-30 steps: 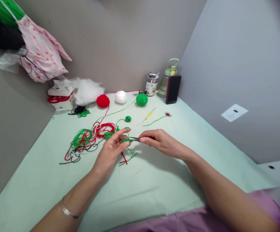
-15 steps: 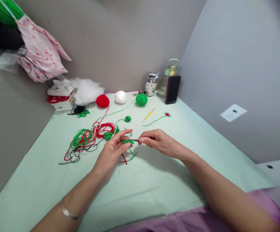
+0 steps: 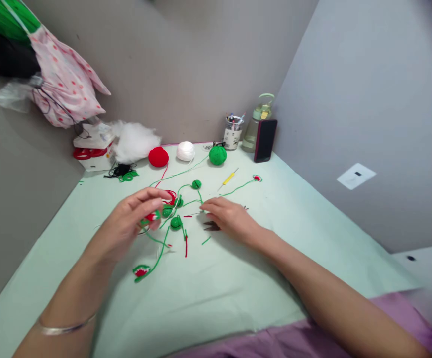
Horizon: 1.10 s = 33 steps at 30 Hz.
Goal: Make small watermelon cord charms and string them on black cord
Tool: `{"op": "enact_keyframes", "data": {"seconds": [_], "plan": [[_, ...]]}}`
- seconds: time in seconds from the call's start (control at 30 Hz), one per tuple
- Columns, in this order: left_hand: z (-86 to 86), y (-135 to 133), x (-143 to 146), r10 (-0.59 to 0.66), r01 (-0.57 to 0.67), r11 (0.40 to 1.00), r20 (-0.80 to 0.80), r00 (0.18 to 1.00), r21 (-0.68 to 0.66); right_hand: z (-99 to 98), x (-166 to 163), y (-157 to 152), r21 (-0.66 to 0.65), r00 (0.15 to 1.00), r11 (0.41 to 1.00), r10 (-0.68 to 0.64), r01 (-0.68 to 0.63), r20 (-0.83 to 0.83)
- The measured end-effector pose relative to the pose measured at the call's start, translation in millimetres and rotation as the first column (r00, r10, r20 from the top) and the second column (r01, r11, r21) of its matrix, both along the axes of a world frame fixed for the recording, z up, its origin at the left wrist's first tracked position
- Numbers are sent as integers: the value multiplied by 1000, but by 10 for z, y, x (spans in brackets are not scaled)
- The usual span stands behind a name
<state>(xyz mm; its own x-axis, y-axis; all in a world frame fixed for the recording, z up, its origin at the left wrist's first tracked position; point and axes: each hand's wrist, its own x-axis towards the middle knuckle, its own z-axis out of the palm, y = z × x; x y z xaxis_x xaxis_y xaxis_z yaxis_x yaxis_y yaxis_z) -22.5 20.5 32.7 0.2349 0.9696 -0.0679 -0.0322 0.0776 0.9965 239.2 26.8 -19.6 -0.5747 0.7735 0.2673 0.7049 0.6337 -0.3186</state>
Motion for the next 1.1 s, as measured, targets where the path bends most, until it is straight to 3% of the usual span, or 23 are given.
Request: {"op": "enact_keyframes", "data": {"seconds": [0.13,0.23,0.33,0.47,0.5,0.57,0.6,0.67,0.77,0.9,1.1], "plan": [[38,22,-105,2,-1,998,-19,1000,63,-26,-201,-6,83,951,990,86,-115,297],[7,0,-33,20,-1,995,-189,982,98,-11,-254,-21,81,933,993,53,-88,356],[-35,-15,72,-16,54,990,-281,960,130,-30,-254,-21,18,956,1000,12,-18,292],[-97,-4,138,41,-3,985,-217,975,171,-15,-201,8,-31,977,997,-57,65,203],[-113,-2,143,67,-33,984,-193,979,176,10,-179,12,-79,989,993,-80,90,125],[-144,-7,160,109,-83,982,-145,983,171,84,-129,5,-304,976,949,-141,85,-168],[-159,-17,179,116,-96,983,-121,986,159,128,-106,-5,-448,916,894,-197,22,-349],[-190,-51,243,73,-66,991,-66,995,112,215,-74,-36,-636,708,747,-342,-194,-618],[-251,-122,382,-98,98,995,17,995,30,314,-65,-81,-664,494,632,-463,-398,-736],[-359,-183,518,-294,294,954,6,956,-52,369,-48,-78,-629,360,623,-515,-465,-777],[-443,-174,514,-320,316,941,-14,947,-119,372,109,18,-605,182,690,-587,-396,-789]]}}
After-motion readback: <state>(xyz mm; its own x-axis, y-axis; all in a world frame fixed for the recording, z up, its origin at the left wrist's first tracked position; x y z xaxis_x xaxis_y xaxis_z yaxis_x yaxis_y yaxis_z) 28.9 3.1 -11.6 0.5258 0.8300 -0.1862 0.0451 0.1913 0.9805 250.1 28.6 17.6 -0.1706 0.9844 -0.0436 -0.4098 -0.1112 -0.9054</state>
